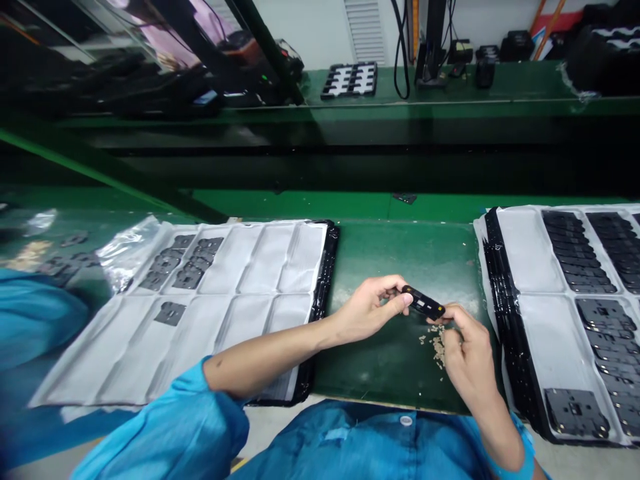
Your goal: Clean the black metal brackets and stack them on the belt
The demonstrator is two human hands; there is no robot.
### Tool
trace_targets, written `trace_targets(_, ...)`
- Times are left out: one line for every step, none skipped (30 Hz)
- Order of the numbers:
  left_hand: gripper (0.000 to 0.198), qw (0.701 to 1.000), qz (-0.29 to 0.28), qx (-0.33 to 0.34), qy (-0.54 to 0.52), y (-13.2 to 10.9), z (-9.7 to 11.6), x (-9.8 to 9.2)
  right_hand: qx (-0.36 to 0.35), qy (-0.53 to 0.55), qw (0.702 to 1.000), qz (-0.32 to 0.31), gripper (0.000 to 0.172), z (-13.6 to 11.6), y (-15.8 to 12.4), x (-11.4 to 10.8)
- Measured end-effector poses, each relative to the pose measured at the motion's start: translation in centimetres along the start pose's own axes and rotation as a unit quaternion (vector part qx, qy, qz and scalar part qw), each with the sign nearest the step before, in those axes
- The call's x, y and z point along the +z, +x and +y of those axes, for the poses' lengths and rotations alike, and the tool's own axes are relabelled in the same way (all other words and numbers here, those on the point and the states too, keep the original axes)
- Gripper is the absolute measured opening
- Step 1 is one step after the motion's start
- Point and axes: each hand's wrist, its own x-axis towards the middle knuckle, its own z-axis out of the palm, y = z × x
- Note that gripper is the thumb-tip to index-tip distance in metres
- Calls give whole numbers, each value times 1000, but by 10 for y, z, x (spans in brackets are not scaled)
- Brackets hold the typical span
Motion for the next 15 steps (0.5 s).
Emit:
trace_targets(27, 1000, -5, -14, -18, -1, 0, 0, -3, -22, 1000, 18, 26, 3, 0, -2)
trace_targets(27, 999, -8, -22, -38, -1, 1, 1, -8, -38, 999, 34, 28, 4, 0, -3)
trace_targets(27, 998, -8, -25, -59, -2, 2, 1, -13, -46, 998, 46, 28, 5, 0, -4)
trace_targets(26, 996, -7, -25, -80, -2, 3, 2, -16, -47, 997, 53, 26, 5, 0, -4)
trace_targets(24, 995, -6, -22, -99, -2, 4, 3, -16, -42, 997, 55, 22, 4, 0, -4)
trace_targets(23, 993, -4, -17, -114, -2, 4, 4, -14, -29, 998, 53, 20, 3, 0, -3)
trace_targets(22, 992, -2, -12, -124, -2, 5, 5, -8, -13, 999, 48, 23, 2, 0, -2)
trace_targets(23, 991, 1, -10, -130, -2, 5, 5, 1, 4, 999, 38, 27, 0, -1, -1)
trace_targets(23, 991, 3, -12, -134, -2, 4, 6, 10, 20, 999, 26, 28, -2, -2, 0)
trace_targets(23, 991, 4, -16, -135, -2, 3, 7, 18, 31, 999, 18, 26, -3, -3, 1)
trace_targets(20, 991, 4, -22, -135, -2, 2, 7, 24, 36, 999, 14, 23, -5, -4, 2)
trace_targets(18, 990, 2, -28, -135, -2, 0, 8, 26, 37, 999, 13, 24, -7, -5, 3)
trace_targets(16, 990, -1, -33, -135, -1, -1, 8, 26, 35, 999, 15, 27, -9, -6, 5)
trace_targets(16, 990, -4, -34, -135, -1, -3, 8, 23, 33, 999, 18, 29, -11, -6, 6)
trace_targets(19, 990, -7, -34, -135, -1, -4, 9, 20, 33, 999, 20, 30, -13, -6, 6)
